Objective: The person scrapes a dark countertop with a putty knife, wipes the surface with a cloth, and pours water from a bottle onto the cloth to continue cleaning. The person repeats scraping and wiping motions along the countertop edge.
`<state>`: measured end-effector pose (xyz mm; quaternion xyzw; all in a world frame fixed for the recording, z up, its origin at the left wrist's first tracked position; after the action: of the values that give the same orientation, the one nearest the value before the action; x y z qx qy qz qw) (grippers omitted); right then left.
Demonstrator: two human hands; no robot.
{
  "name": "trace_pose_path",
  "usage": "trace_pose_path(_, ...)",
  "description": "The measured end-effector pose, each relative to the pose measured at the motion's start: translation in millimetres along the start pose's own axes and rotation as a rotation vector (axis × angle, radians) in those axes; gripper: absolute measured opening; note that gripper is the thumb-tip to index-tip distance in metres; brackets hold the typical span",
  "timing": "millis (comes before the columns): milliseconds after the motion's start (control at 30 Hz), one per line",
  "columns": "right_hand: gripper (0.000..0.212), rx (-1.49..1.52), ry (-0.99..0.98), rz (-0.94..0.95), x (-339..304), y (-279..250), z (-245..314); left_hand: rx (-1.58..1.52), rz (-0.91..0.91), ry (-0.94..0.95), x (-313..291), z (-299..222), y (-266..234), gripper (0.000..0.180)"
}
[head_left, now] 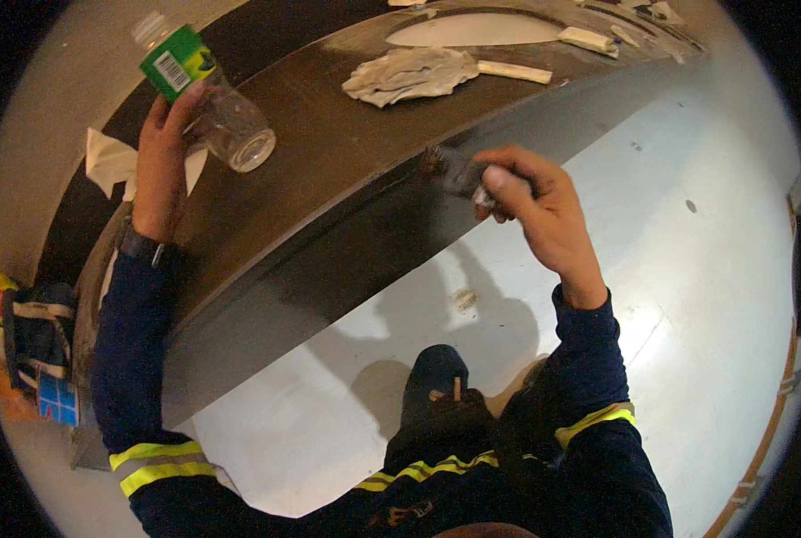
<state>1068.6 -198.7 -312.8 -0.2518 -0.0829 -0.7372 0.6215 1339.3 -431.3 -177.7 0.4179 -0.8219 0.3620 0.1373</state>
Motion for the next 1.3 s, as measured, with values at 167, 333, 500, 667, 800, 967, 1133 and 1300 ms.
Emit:
trace_pose_path(167,0.039,-0.618,-0.053,-0.402,23.6,-113.7,41.3,-0.024,-0.010,-0.029,0.4,-0.3,-7.1,0.046)
trace_pose_path(333,0.039,-1.009,0.140,-0.184,95.1,-209.9,18.4,-0.059,0.030,-0.053,7.9,6.7,-3.4,0.049)
trace_pose_path(500,0.037,-1.410,0.380,-0.030,137.5,-255.1,-17.5,0.025,0.024,0.005,7.3,1.0,4.7,0.043)
trace_pose_path(667,0.045,-1.462,-0.082,-0.072,155.4,-150.9,22.0,-0.007,-0.005,-0.078,3.5,3.3,-3.5,0.047)
trace_pose_path(800,0.065,-1.042,-0.073,0.297,174.4,-39.6,30.8,-0.039,-0.027,-0.056,-1.8,5.9,-11.3,0.057)
trace_pose_path(967,0.053,-1.167,0.000,0.476,195.3,-21.7,17.5,-0.049,-0.003,-0.002,-1.7,-1.9,-3.2,0.056)
trace_pose_path(1133,0.035,-1.231,-0.205,0.397,194.1,-23.9,20.8,-0.055,-0.002,-0.030,3.1,5.0,-6.3,0.057)
trace_pose_path(1300,0.031,-0.911,-0.208,0.169,170.4,-54.1,44.7,-0.051,-0.015,0.005,-0.3,6.8,-9.4,0.057)
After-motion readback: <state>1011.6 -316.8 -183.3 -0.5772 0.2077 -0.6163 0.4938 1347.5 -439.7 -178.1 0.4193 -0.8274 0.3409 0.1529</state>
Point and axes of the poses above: each hand's wrist, its own x-axis towards the middle knuckle, its own y-axis out of the palm, z = x × y, the point moved 5 cm from there along x, towards the middle knuckle, and after that the axes turned 12 degrees about z, right-handed, at the moved point
